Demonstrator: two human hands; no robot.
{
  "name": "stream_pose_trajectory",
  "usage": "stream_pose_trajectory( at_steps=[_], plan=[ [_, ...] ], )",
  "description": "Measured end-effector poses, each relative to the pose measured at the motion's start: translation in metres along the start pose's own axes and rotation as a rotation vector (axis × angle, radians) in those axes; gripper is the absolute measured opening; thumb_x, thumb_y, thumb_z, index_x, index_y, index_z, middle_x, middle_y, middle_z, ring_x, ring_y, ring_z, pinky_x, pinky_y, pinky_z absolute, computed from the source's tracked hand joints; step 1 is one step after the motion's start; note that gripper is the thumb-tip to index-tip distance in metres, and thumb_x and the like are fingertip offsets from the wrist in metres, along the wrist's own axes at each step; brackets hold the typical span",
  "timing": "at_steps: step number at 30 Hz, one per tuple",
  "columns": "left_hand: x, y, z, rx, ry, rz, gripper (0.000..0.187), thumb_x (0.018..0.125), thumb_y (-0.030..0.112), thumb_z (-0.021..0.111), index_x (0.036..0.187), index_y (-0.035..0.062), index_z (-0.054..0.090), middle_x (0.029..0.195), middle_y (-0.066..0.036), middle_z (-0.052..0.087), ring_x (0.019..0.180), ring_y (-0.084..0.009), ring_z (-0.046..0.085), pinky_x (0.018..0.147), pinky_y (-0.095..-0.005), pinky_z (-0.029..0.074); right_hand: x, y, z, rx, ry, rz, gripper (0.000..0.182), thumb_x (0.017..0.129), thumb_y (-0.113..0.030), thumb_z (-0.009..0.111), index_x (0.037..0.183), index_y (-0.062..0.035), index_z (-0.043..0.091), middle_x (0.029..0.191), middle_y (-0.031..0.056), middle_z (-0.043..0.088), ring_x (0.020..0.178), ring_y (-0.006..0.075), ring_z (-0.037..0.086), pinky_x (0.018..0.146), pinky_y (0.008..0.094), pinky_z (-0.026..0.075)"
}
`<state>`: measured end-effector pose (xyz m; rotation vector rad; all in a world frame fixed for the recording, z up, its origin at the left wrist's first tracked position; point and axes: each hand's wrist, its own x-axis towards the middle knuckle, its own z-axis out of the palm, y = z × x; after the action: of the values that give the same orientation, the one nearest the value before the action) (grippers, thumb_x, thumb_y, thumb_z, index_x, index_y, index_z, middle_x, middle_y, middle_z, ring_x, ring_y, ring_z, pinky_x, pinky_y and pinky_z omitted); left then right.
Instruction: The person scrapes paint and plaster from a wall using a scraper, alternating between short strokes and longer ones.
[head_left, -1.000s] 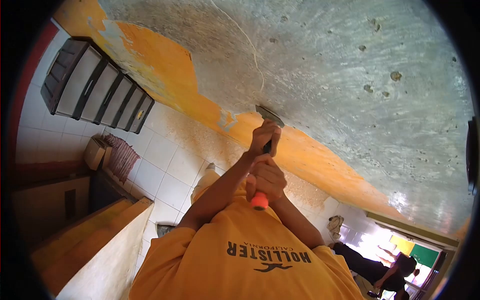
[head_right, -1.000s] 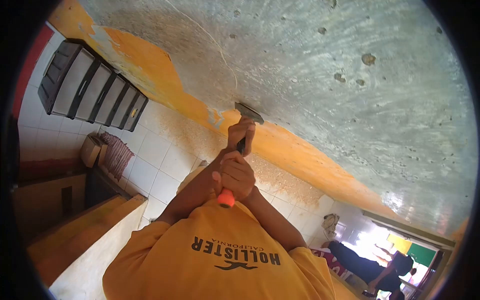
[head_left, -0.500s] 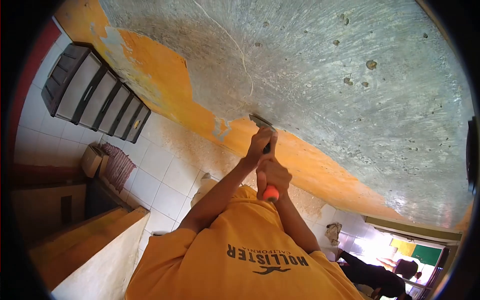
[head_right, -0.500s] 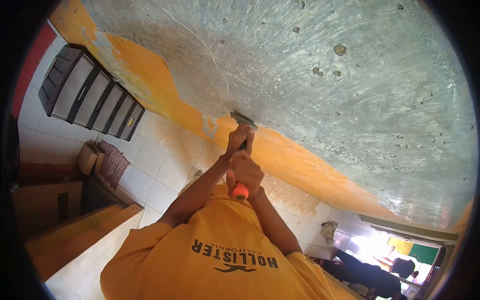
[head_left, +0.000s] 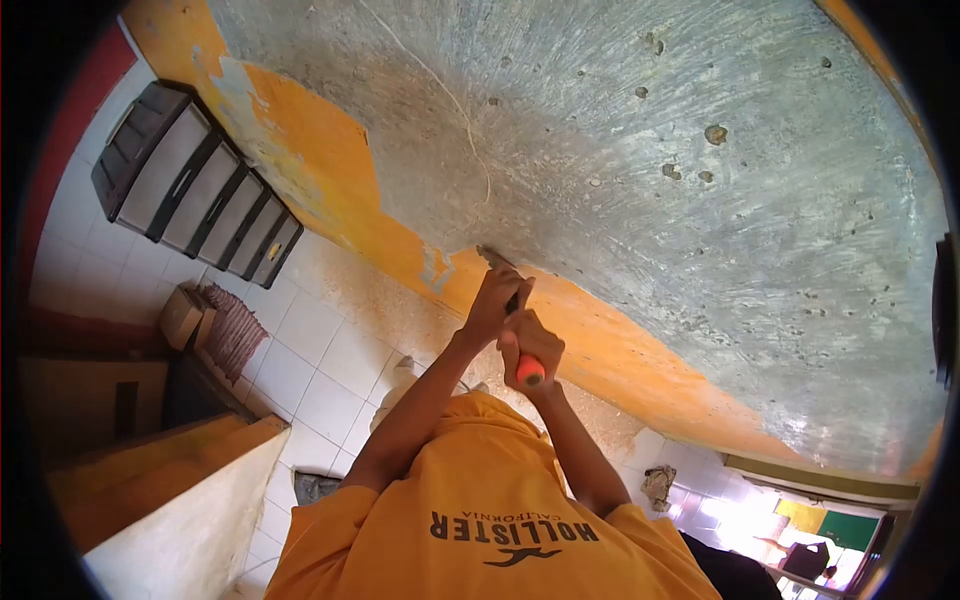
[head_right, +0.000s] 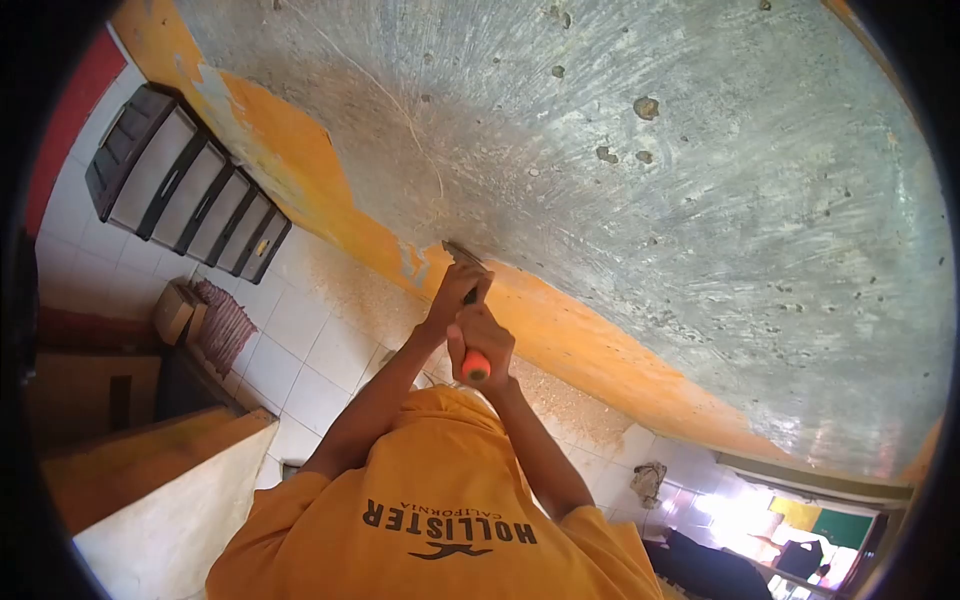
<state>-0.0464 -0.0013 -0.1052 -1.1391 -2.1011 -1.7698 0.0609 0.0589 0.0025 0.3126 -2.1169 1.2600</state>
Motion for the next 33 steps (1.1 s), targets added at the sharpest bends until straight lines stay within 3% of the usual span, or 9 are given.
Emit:
stream_pose_trajectory(
  at_steps=[5, 6, 10, 12, 14, 19, 25, 26, 33],
  plan=[
    [-0.014, 0.036, 0.006, -0.012, -0.103, -0.064, 0.036, 0.100, 0.016, 0.068, 0.068, 0.0057, 0.056, 0.072, -0.012, 0.056, 0.080, -0.0323, 0.056, 0.085, -0.0421, 0.045, -0.036, -0.031, -0.046, 0.110, -0.093, 0.047, 0.015, 0.084, -0.008, 0.079, 0.077, -0.0043, 0.066, 0.080, 0.0103, 0.071, 0.089, 0.0331, 0.076, 0.098, 0.0509, 0.054],
    [-0.016, 0.037, 0.016, 0.007, -0.097, -0.018, 0.038, 0.101, 0.015, 0.068, 0.066, 0.0056, 0.054, 0.069, -0.012, 0.053, 0.076, -0.0320, 0.054, 0.083, -0.0419, 0.045, -0.044, -0.029, -0.053, 0.161, -0.103, 0.117, 0.024, 0.087, -0.026, 0.079, 0.079, -0.0060, 0.068, 0.082, 0.0098, 0.073, 0.095, 0.0325, 0.077, 0.107, 0.0559, 0.048],
    [-0.021, 0.043, 0.049, -0.054, -0.077, -0.009, 0.040, 0.100, 0.014, 0.066, 0.064, 0.0047, 0.051, 0.065, -0.012, 0.049, 0.072, -0.0316, 0.051, 0.082, -0.0435, 0.044, -0.034, -0.037, -0.072, 0.236, -0.144, 0.081, 0.050, 0.101, -0.047, 0.060, 0.075, -0.0045, 0.064, 0.074, 0.0110, 0.070, 0.079, 0.0308, 0.073, 0.108, 0.0554, 0.044],
    [-0.018, 0.046, 0.055, -0.118, -0.118, -0.069, 0.039, 0.099, 0.014, 0.065, 0.065, 0.0045, 0.050, 0.063, -0.012, 0.048, 0.072, -0.0311, 0.050, 0.084, -0.0435, 0.043, -0.035, -0.031, -0.087, 0.267, -0.198, 0.130, 0.050, 0.102, -0.042, 0.058, 0.069, -0.0055, 0.061, 0.067, 0.0092, 0.065, 0.071, 0.0283, 0.068, 0.101, 0.0528, 0.046],
    [-0.017, 0.046, 0.061, -0.074, -0.037, -0.029, 0.039, 0.099, 0.012, 0.065, 0.064, 0.0042, 0.049, 0.062, -0.012, 0.046, 0.069, -0.0313, 0.050, 0.081, -0.0430, 0.044, -0.032, -0.025, -0.091, 0.313, -0.187, 0.113, 0.049, 0.101, -0.030, 0.056, 0.058, -0.0072, 0.050, 0.056, 0.0060, 0.052, 0.057, 0.0232, 0.057, 0.085, 0.0467, 0.048],
    [-0.006, 0.042, 0.063, -0.066, 0.136, 0.033, 0.040, 0.098, 0.005, 0.066, 0.062, 0.0025, 0.047, 0.060, -0.013, 0.044, 0.062, -0.0320, 0.047, 0.074, -0.0423, 0.043, -0.031, -0.027, -0.072, 0.295, -0.114, -0.017, 0.037, 0.094, -0.014, 0.055, 0.059, -0.0041, 0.048, 0.057, 0.0079, 0.053, 0.054, 0.0232, 0.050, 0.074, 0.0428, 0.044],
    [-0.004, 0.027, 0.049, 0.005, 0.039, 0.006, 0.039, 0.094, 0.006, 0.065, 0.058, 0.0036, 0.052, 0.061, -0.018, 0.053, 0.066, -0.0379, 0.054, 0.078, -0.0451, 0.048, -0.038, -0.009, -0.054, 0.288, -0.046, -0.074, 0.024, 0.085, -0.006, 0.056, 0.062, -0.0012, 0.052, 0.060, 0.0093, 0.053, 0.054, 0.0253, 0.049, 0.072, 0.0418, 0.044],
    [-0.002, 0.031, 0.052, -0.034, 0.124, 0.102, 0.037, 0.096, 0.001, 0.065, 0.064, 0.0012, 0.047, 0.062, -0.015, 0.044, 0.059, -0.0331, 0.046, 0.070, -0.0420, 0.044, -0.035, -0.011, -0.055, 0.286, -0.053, -0.086, 0.023, 0.084, -0.005, 0.055, 0.062, -0.0009, 0.052, 0.059, 0.0095, 0.052, 0.054, 0.0255, 0.049, 0.072, 0.0418, 0.044],
    [-0.004, 0.021, 0.056, -0.105, 0.157, 0.108, 0.033, 0.097, 0.000, 0.063, 0.069, 0.0018, 0.046, 0.063, -0.012, 0.041, 0.061, -0.0330, 0.045, 0.074, -0.0432, 0.043, -0.028, -0.014, -0.055, 0.254, -0.150, -0.106, 0.020, 0.080, -0.003, 0.056, 0.061, -0.0008, 0.049, 0.059, 0.0102, 0.049, 0.053, 0.0277, 0.047, 0.073, 0.0421, 0.044]
  ],
)
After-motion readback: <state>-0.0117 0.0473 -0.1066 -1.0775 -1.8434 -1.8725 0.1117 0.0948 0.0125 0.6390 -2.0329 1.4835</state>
